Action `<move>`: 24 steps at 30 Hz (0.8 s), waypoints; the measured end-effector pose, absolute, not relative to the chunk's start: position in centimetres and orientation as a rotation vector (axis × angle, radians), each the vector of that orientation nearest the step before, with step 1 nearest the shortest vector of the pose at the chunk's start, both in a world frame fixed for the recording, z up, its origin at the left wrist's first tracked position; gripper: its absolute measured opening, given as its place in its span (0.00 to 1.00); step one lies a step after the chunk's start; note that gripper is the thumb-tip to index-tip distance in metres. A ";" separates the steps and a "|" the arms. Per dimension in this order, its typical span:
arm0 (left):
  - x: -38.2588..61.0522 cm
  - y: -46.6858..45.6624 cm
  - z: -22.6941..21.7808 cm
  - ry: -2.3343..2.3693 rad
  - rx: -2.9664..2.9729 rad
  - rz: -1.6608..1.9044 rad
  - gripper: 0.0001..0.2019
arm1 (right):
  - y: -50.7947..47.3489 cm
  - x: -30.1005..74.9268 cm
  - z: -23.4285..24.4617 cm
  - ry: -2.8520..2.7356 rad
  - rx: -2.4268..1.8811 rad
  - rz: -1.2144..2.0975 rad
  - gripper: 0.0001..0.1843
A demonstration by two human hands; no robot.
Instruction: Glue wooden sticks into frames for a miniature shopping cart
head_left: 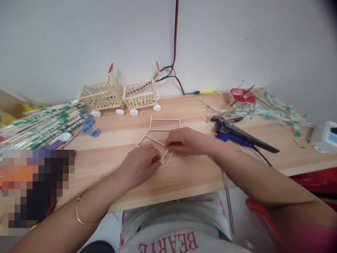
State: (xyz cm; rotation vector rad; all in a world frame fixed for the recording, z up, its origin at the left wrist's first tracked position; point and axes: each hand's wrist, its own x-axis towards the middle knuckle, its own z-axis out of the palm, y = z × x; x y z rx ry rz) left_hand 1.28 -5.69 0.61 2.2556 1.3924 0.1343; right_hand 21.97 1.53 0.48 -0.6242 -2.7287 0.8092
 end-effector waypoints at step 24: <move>1.2 -5.7 0.9 1.388 2.279 0.146 0.06 | 1.6 20.9 0.1 -2.819 -0.519 0.870 0.09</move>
